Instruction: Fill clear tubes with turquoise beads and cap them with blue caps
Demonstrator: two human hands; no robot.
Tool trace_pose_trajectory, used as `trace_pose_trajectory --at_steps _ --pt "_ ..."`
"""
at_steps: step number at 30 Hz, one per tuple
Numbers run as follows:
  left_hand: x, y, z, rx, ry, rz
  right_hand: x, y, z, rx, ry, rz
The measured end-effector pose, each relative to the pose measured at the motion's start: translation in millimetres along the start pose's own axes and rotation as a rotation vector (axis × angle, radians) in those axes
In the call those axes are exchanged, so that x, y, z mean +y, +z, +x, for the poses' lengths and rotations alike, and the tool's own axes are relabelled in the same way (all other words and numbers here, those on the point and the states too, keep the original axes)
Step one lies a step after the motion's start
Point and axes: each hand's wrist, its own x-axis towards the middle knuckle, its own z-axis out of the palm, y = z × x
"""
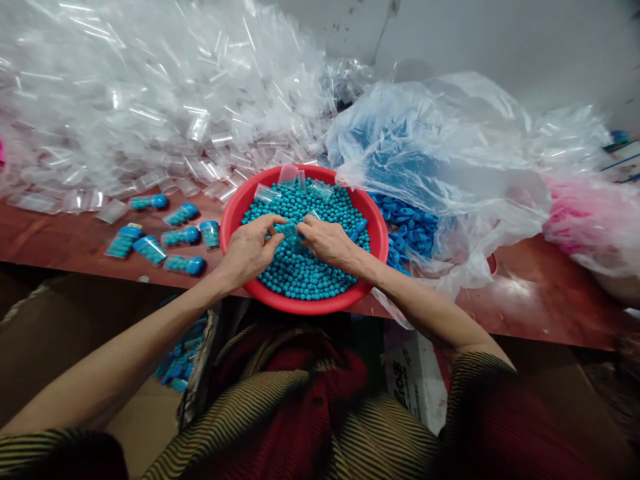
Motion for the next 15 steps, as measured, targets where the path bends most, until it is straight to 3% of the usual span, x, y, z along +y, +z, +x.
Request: trace_pose_trajectory --at_steps 5,8,11,15 --pt "-3.2 8.5 -0.7 -0.140 -0.024 0.039 10.4 12.0 -4.3 0.059 -0.066 0.184" --pt "-0.5 13.5 -0.2 -0.181 -0.015 0.084 15.1 17.4 -6.1 0.176 -0.127 0.405" --pt "0.8 20.1 5.2 -0.195 -0.007 0.074 15.0 18.0 -6.7 0.291 -0.101 0.659" --pt "-2.5 28.1 14.5 -0.262 -0.035 -0.079 9.6 11.2 -8.8 0.254 -0.038 0.794"
